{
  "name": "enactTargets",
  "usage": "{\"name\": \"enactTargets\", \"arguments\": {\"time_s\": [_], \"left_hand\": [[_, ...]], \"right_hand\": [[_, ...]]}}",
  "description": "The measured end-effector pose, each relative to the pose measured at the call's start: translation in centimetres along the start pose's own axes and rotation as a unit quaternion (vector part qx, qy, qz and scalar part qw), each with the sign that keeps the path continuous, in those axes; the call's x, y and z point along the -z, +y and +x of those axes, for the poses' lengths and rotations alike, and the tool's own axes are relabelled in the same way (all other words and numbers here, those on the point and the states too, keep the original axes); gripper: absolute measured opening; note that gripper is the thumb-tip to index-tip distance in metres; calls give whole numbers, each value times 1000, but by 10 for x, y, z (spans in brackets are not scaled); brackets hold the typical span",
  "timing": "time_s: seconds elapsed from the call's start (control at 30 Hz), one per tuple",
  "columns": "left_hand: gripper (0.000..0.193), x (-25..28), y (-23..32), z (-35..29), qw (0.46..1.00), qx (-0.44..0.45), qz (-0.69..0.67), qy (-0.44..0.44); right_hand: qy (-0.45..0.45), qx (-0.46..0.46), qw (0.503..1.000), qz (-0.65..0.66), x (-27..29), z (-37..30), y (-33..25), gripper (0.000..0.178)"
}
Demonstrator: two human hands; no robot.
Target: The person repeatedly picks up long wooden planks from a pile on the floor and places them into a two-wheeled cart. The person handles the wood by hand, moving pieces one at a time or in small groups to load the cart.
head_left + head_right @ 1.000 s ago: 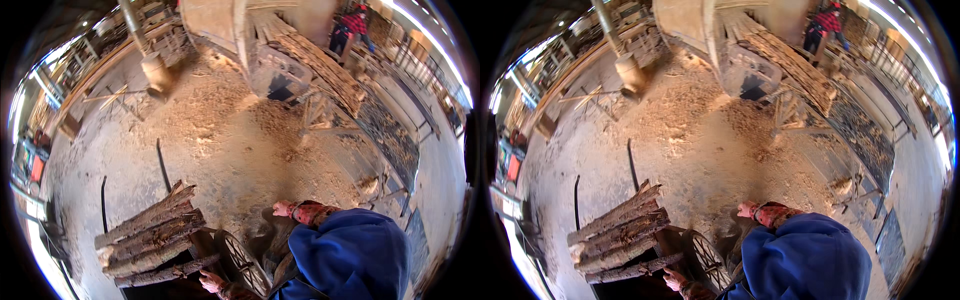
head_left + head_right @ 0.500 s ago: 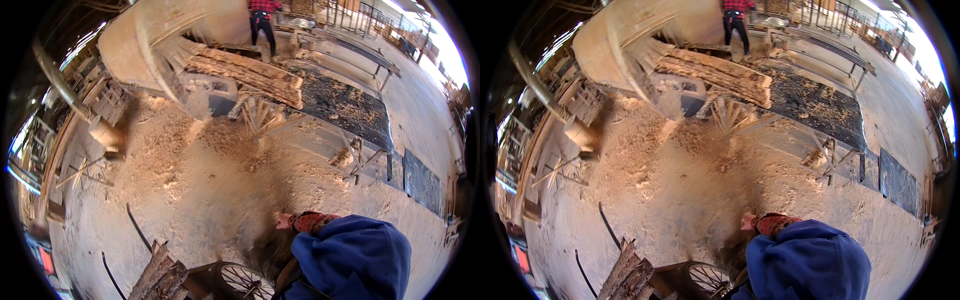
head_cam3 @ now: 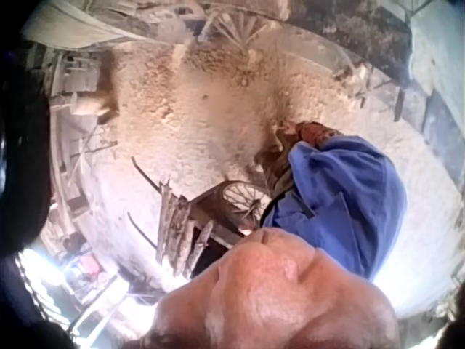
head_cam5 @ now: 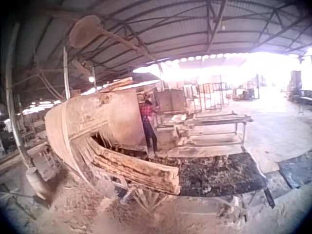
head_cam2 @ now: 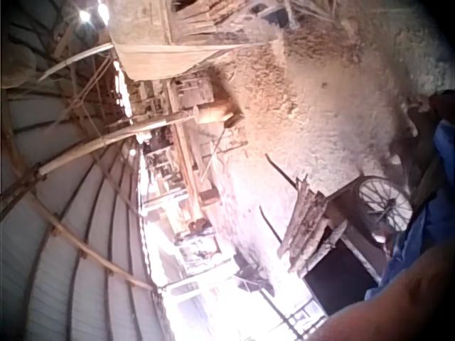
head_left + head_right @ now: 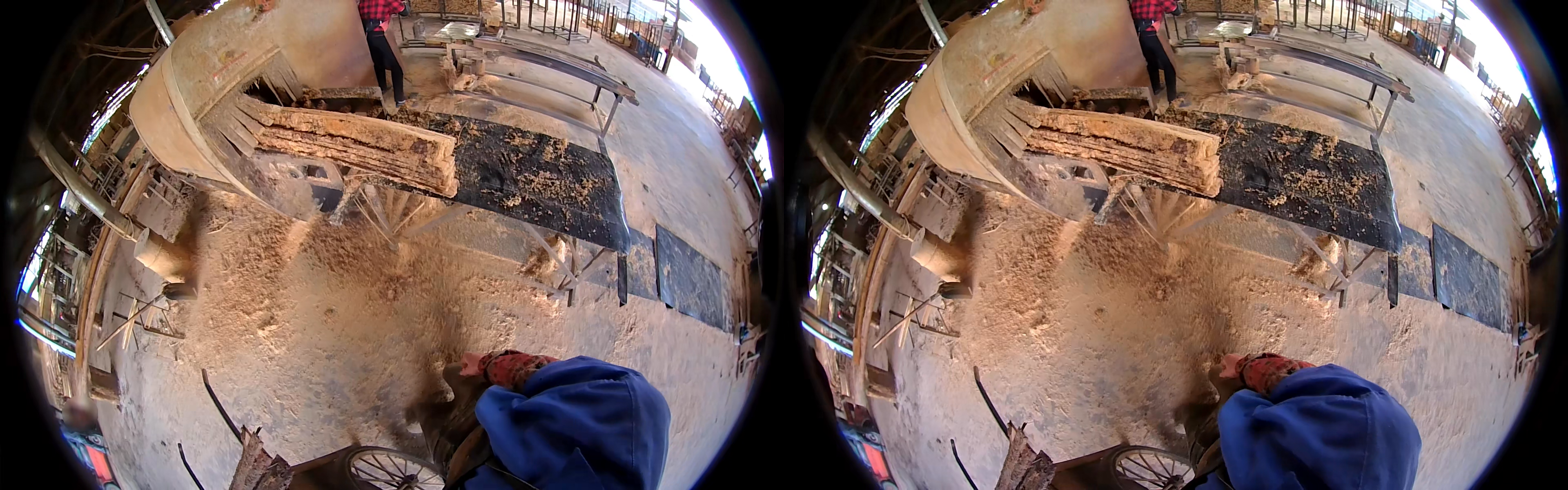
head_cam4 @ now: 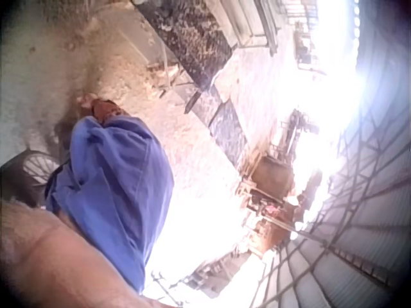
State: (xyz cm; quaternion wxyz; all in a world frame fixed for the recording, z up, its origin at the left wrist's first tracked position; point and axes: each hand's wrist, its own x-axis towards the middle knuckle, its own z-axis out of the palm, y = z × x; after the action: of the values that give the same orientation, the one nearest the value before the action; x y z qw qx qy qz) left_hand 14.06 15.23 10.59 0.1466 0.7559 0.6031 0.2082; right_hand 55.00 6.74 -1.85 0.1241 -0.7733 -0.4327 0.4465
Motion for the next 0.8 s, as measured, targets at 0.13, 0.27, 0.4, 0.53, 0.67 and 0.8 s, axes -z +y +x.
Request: {"name": "enactTargets", "arguments": {"time_s": [0.13, 0.27, 0.4, 0.53, 0.67, 0.8], "left_hand": [[23, -32, 25, -20, 979, 97, -98, -151], [20, -56, 21, -42, 858, 296, -310, -282], [16, -63, -5, -63, 751, 433, -416, -277], [13, -63, -37, -64, 714, 480, -460, -222], [11, -66, -62, -60, 688, 505, -493, -170], [12, -66, -71, -62, 670, 520, -507, -153]], "right_hand": [[28, -14, 1000, 6, 16, -13, 11, 41], [17, -42, 999, 11, 10, -10, 36, 35], [7, -85, 996, 6, 21, -28, 27, 34], [56, -94, 994, 27, -4, -27, 29, 33], [32, -106, 992, 68, -7, -29, 16, 33], [47, -93, 993, 54, -12, -34, 3, 29]]}}
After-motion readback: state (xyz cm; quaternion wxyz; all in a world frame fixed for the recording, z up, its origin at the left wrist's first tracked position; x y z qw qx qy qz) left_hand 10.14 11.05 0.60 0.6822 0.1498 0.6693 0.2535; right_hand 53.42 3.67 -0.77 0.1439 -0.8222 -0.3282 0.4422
